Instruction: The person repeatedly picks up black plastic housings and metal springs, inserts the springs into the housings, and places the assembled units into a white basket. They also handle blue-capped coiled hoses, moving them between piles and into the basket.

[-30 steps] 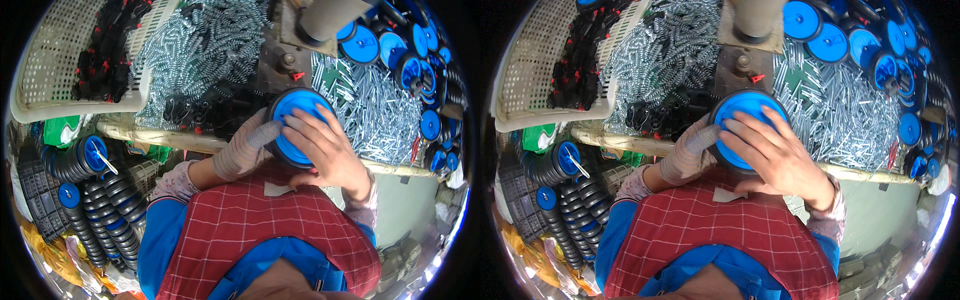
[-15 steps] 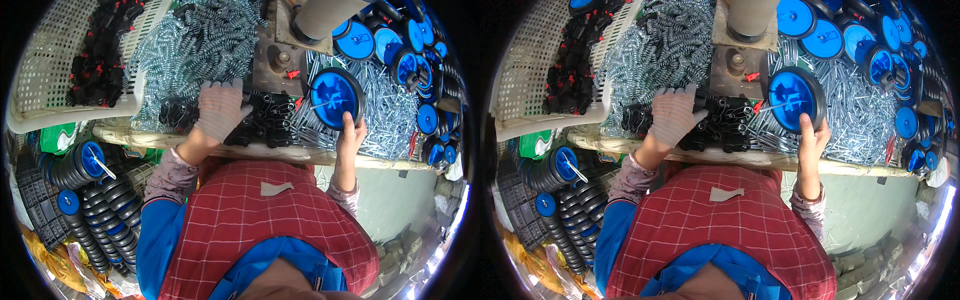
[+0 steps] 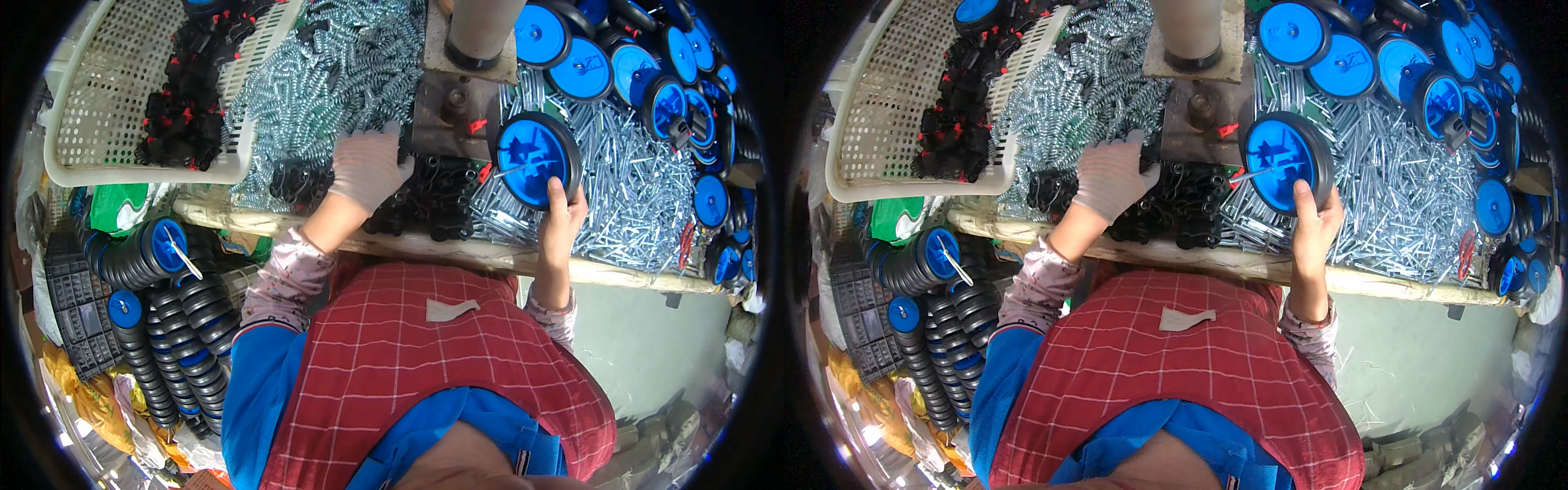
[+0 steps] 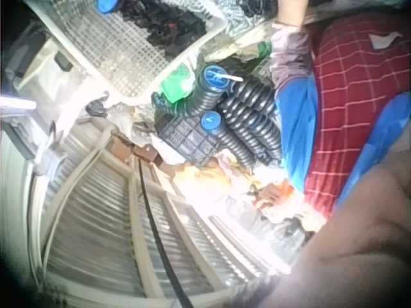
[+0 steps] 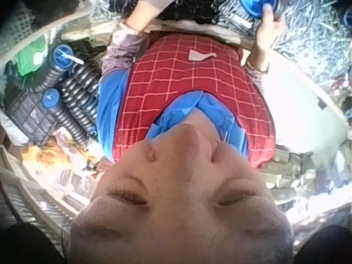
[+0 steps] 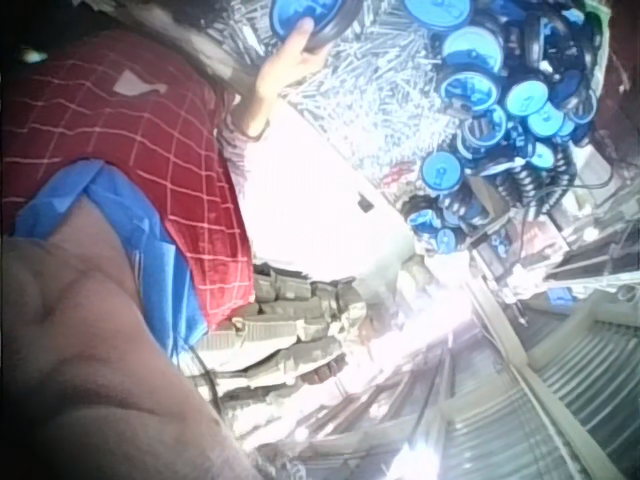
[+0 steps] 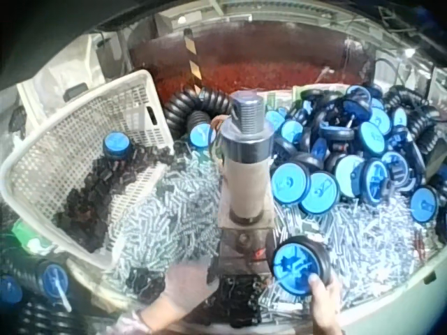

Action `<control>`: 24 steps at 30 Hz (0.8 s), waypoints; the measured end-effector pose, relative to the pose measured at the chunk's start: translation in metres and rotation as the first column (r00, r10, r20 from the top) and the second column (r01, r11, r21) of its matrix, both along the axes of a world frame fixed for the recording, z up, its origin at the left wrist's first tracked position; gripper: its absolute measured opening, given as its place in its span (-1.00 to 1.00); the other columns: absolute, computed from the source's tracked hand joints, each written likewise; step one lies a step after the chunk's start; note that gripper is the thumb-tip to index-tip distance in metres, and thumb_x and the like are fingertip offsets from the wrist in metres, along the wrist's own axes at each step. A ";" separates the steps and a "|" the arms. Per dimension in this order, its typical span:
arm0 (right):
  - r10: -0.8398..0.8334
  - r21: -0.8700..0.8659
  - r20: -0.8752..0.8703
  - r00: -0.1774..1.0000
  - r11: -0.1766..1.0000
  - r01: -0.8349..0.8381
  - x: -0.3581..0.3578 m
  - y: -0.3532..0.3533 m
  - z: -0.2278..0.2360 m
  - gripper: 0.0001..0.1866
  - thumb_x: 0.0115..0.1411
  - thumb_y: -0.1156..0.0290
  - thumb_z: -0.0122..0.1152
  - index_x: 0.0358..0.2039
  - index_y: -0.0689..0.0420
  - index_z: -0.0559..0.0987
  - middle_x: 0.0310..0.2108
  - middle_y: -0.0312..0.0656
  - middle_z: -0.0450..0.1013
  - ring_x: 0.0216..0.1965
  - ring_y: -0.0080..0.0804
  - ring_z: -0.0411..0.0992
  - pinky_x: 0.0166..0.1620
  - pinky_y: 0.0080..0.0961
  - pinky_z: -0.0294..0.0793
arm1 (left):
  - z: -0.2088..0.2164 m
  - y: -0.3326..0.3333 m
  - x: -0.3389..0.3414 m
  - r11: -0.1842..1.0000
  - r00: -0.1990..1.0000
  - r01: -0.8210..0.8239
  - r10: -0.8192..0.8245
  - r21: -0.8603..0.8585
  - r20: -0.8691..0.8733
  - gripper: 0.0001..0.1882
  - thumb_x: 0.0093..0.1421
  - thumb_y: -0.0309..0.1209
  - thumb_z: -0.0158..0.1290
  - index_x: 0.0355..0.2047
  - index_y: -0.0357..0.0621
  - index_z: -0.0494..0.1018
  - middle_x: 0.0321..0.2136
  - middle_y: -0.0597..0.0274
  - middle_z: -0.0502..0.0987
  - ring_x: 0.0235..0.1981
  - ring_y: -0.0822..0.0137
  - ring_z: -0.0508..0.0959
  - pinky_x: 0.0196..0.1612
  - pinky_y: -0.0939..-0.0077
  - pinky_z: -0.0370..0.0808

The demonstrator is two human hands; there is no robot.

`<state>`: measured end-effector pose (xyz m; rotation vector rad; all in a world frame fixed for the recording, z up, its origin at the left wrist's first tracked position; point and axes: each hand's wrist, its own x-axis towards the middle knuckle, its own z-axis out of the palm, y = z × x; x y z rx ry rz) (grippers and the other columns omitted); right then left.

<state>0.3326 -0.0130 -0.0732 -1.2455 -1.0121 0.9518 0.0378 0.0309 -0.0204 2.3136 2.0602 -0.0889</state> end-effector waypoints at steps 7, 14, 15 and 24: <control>-0.117 0.012 -0.387 0.915 0.991 0.131 -0.001 0.006 0.004 -0.58 0.32 0.26 0.21 0.05 0.30 0.47 -0.07 -0.17 0.49 -0.10 -0.44 0.47 0.00 -0.47 0.48 | 0.016 -0.010 -0.040 0.981 0.337 -0.124 0.181 -0.147 0.924 -0.65 0.33 -0.28 0.07 0.05 -0.15 0.41 -0.29 0.25 0.55 -0.32 0.43 0.57 -0.26 0.56 0.53; -0.096 0.101 -0.630 0.771 0.974 0.204 -0.065 0.033 0.040 -0.57 0.33 0.30 0.21 0.11 0.25 0.41 -0.02 -0.16 0.48 -0.06 -0.43 0.46 0.04 -0.44 0.44 | 0.016 -0.036 0.052 0.843 -0.222 0.352 0.497 -0.406 0.839 -0.42 0.37 -0.12 0.03 0.27 -0.12 0.19 0.05 0.14 0.43 -0.08 0.21 0.58 -0.16 0.21 0.67; -0.090 0.132 -0.610 0.787 0.968 0.213 -0.075 0.034 0.047 -0.58 0.33 0.29 0.20 0.10 0.25 0.42 -0.02 -0.17 0.48 -0.07 -0.46 0.45 0.04 -0.46 0.43 | 0.007 -0.037 0.061 0.844 -0.236 0.380 0.485 -0.379 0.842 -0.41 0.37 -0.13 0.03 0.29 -0.11 0.17 0.08 0.14 0.41 -0.03 0.24 0.56 -0.16 0.21 0.67; -0.151 0.158 -0.451 0.879 0.956 0.245 -0.084 0.046 0.043 -0.66 0.36 0.30 0.16 0.03 0.23 0.46 -0.13 -0.30 0.47 -0.18 -0.63 0.34 -0.04 -0.61 0.35 | 0.005 -0.028 0.064 0.826 0.094 0.486 0.276 -0.286 0.956 -0.24 0.23 -0.32 0.23 0.34 -0.22 0.12 0.10 0.22 0.38 0.06 0.42 0.42 0.11 0.47 0.43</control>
